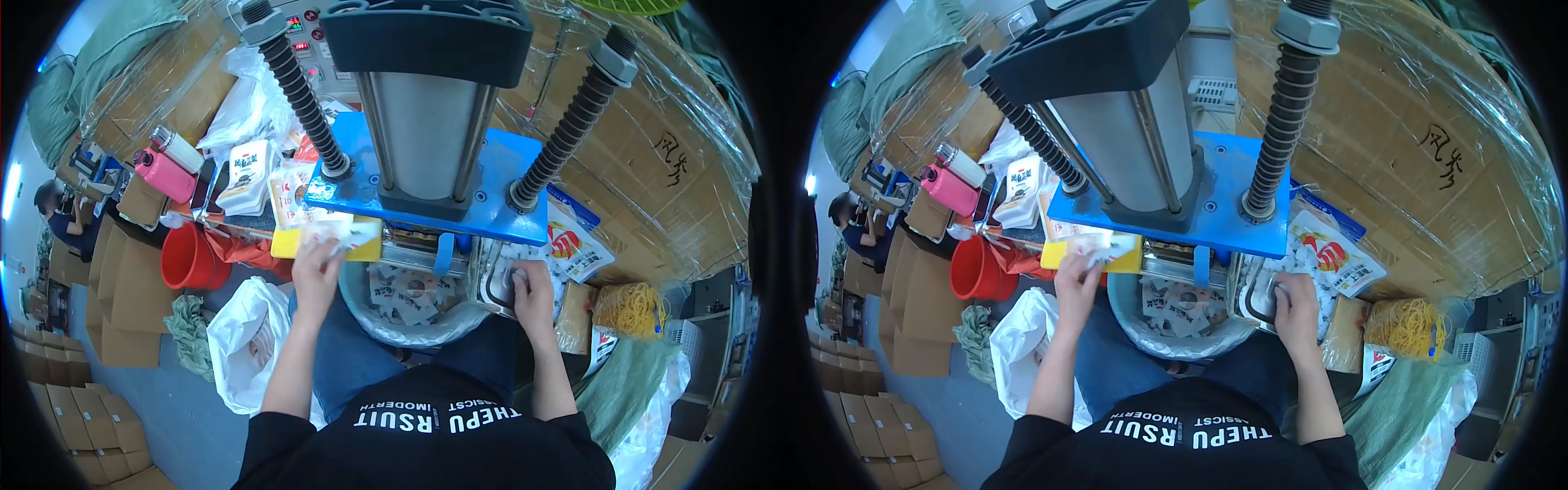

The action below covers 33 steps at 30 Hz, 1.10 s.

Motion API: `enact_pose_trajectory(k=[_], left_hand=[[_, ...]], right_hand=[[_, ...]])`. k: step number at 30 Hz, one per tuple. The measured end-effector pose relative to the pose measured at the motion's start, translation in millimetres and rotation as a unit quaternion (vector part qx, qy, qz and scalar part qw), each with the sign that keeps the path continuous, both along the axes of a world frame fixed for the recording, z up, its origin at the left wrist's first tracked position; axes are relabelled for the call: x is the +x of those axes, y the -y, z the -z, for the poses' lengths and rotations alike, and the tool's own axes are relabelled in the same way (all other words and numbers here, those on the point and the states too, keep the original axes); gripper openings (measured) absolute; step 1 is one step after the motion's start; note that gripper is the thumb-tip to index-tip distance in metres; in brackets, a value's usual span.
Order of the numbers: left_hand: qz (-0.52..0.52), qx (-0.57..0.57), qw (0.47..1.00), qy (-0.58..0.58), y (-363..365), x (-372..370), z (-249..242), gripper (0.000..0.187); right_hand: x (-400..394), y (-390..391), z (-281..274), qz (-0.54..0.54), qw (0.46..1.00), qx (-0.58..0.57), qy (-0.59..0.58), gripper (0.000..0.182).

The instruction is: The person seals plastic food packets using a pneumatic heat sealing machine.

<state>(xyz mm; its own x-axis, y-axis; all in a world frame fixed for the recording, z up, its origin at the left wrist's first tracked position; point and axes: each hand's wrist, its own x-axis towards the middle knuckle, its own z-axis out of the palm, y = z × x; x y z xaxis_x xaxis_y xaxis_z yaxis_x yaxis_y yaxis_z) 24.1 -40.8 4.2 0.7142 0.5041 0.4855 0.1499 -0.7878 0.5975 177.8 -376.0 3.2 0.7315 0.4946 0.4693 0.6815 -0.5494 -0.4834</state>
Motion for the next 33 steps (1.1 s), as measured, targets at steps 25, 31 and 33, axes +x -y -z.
enact_pose_trajectory(k=[25, 31, 33], left_hand=[[0.242, -0.472, 0.811, -0.248, 94.2, -14.6, -32.4, 0.019], [0.195, -0.579, 0.765, -0.202, 91.0, -9.7, -11.9, 0.018], [0.152, -0.658, 0.730, -0.107, 85.6, 5.2, 3.9, 0.018]], right_hand=[[-25.3, -53.0, -78.9, -0.297, 0.907, -0.008, -0.300, 0.026], [-34.2, -54.1, -50.0, -0.145, 0.870, 0.167, -0.441, 0.042], [-19.4, -41.8, -52.5, -0.122, 0.897, 0.140, -0.401, 0.040]])
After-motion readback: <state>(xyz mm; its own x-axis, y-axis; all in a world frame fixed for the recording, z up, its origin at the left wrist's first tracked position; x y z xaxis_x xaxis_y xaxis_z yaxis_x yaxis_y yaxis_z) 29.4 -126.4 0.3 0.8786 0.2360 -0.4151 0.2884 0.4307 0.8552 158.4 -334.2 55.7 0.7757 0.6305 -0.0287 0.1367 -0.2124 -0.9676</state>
